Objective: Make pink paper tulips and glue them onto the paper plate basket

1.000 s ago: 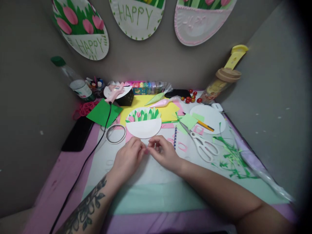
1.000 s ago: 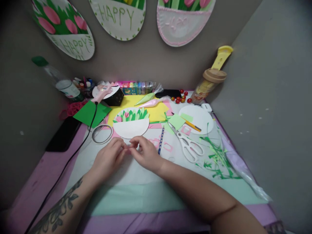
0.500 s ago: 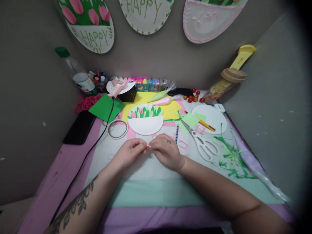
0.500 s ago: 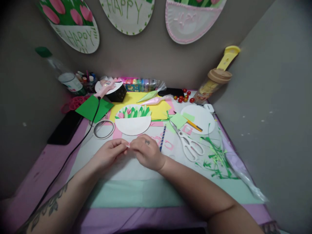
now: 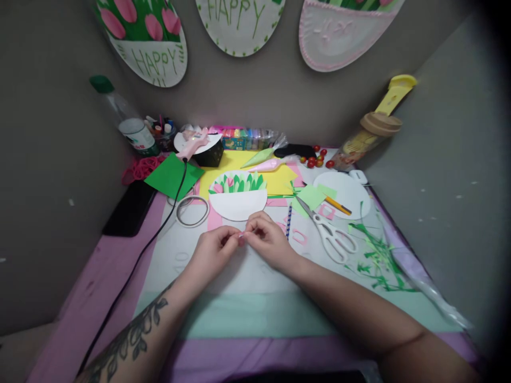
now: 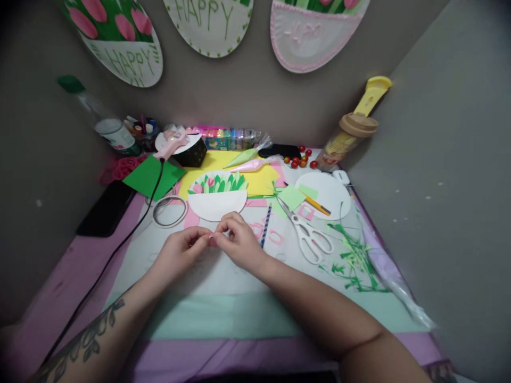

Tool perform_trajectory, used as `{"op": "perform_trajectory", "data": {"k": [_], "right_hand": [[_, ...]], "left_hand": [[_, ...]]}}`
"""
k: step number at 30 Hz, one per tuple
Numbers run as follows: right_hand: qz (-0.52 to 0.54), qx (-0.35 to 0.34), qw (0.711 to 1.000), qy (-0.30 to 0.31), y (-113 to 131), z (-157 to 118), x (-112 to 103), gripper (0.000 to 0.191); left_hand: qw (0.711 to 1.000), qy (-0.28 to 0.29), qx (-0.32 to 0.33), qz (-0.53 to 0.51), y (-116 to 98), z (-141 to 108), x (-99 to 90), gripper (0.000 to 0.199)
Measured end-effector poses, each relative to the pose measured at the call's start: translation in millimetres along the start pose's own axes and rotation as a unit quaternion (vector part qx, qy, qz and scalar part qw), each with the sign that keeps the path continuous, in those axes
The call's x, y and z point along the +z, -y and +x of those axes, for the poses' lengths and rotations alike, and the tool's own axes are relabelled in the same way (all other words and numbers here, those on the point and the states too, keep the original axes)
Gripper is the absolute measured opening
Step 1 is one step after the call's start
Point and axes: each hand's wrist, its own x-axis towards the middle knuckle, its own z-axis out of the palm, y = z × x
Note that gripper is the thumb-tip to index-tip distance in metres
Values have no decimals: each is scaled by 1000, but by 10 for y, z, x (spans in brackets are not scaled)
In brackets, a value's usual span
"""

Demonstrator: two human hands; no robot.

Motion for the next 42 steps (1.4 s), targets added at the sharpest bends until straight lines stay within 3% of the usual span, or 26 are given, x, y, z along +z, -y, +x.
{"op": "perform_trajectory", "data": {"k": [17, 33, 42], "right_hand": [[-14, 1, 999, -29, -73, 16, 23, 9], [9, 43, 996, -81, -45, -24, 70, 10], [-5, 56, 994, -96, -75, -3, 80, 9]], "left_hand": [[998, 25, -19, -59, -37, -10, 6, 27], [997, -62, -23, -44, -9, -43, 104, 23], [994, -75, -20, -73, -62, -47, 122, 18]]}}
